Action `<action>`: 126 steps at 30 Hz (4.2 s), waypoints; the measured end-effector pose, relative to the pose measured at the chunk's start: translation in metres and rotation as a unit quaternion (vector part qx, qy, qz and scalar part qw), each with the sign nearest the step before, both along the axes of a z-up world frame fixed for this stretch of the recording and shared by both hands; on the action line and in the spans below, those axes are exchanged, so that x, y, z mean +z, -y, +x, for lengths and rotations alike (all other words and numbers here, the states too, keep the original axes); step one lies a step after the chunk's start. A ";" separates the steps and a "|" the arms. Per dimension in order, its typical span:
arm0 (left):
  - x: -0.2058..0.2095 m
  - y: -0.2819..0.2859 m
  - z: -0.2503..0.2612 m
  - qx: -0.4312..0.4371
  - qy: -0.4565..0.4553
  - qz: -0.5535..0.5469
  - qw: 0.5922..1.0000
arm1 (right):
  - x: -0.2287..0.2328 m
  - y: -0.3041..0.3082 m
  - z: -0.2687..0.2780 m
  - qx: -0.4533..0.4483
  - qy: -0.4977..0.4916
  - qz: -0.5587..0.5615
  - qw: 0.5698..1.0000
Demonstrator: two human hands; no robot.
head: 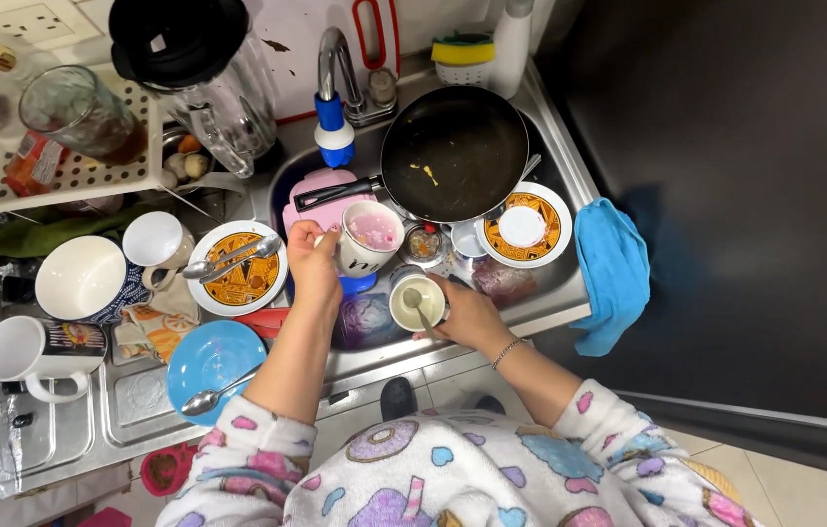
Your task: Clearing dishes, glasses, and food containers from a dining table and moving them to the kitchen sink and trash.
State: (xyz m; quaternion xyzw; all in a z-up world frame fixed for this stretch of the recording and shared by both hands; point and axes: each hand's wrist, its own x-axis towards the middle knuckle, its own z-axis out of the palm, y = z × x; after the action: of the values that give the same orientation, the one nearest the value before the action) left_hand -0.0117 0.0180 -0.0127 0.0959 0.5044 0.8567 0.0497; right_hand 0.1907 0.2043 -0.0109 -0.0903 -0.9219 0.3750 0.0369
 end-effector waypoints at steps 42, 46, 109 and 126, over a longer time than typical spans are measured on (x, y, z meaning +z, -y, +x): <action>0.069 -0.044 -0.006 0.100 -0.235 -0.490 0.833 | -0.001 -0.003 0.003 0.017 -0.041 -0.039 0.998; 0.078 -0.048 0.002 0.093 -0.268 -0.495 0.821 | 0.007 -0.002 0.003 0.016 -0.025 -0.040 0.999; 0.040 0.059 0.032 -0.051 -0.176 0.078 0.980 | -0.011 -0.001 -0.003 -0.001 -0.104 -0.041 0.994; 0.017 0.097 0.042 0.116 -0.080 0.082 0.987 | 0.015 0.000 -0.031 0.029 -0.255 0.085 0.963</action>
State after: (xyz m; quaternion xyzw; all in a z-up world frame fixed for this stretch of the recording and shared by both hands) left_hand 0.0298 -0.0794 0.0040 0.1086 0.4427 0.8847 -0.0981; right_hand 0.1602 0.2044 0.0041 0.0383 -0.9125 0.3071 0.2676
